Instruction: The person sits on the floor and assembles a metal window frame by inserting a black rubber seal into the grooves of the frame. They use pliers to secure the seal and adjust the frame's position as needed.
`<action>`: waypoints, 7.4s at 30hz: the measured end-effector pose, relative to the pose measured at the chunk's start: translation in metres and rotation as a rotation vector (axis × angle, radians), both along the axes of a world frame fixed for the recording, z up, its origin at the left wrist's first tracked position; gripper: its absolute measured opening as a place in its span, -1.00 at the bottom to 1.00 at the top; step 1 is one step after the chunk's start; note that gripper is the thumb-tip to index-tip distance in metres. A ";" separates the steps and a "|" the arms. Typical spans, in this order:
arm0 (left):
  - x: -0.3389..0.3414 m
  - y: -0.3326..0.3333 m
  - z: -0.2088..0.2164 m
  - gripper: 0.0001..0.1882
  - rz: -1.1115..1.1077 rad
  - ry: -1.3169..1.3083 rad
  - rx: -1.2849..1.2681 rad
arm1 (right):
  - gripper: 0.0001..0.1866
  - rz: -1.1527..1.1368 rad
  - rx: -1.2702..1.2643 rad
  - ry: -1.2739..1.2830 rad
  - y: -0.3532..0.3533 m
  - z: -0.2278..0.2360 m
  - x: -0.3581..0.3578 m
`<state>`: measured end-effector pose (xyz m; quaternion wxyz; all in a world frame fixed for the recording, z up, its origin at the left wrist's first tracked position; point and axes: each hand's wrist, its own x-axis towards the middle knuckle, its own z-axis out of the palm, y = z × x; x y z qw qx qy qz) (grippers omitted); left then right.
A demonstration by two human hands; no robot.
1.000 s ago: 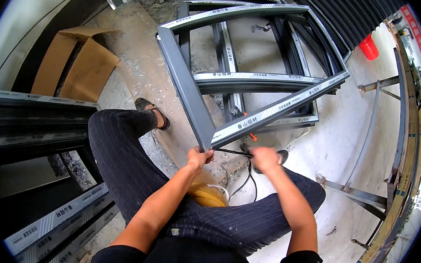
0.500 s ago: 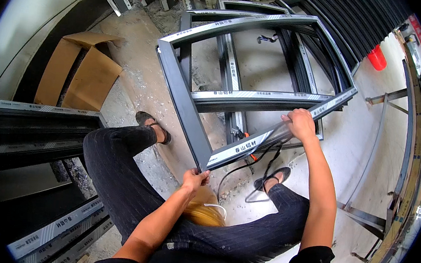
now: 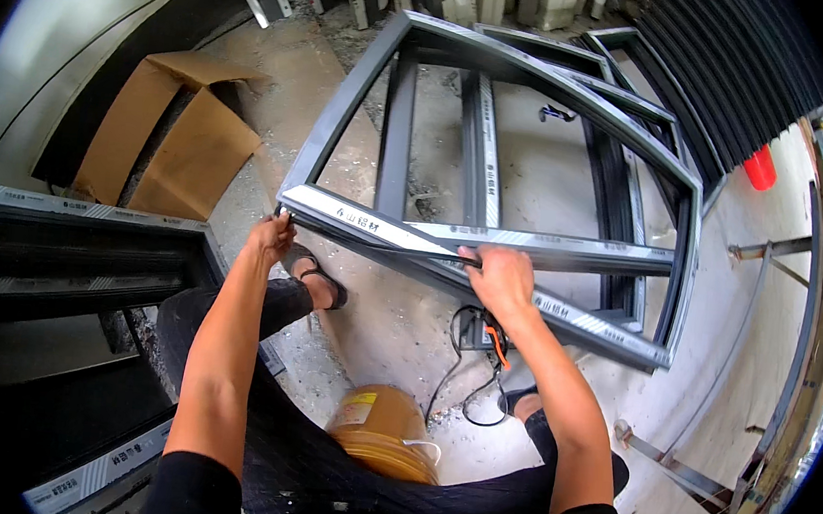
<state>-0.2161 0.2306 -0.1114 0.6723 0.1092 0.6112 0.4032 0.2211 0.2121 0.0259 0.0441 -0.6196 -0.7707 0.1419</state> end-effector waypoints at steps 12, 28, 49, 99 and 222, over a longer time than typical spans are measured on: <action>0.006 0.035 0.024 -0.86 0.321 0.030 0.093 | -0.59 -0.119 -0.038 0.085 0.017 0.011 -0.032; 0.050 0.059 0.003 -0.81 0.494 0.226 -0.116 | -0.62 0.002 0.270 -0.138 -0.112 0.028 0.074; 0.053 0.049 -0.017 -0.76 0.381 0.097 -0.075 | -0.68 -1.019 0.037 0.820 -0.235 0.037 0.271; 0.214 -0.029 0.011 -0.76 0.057 0.005 -0.099 | -0.57 -1.186 -0.254 1.238 -0.238 0.065 0.338; 0.227 -0.040 0.017 -0.81 -0.136 -0.231 -0.125 | -0.75 -1.059 0.227 0.450 -0.250 0.028 0.319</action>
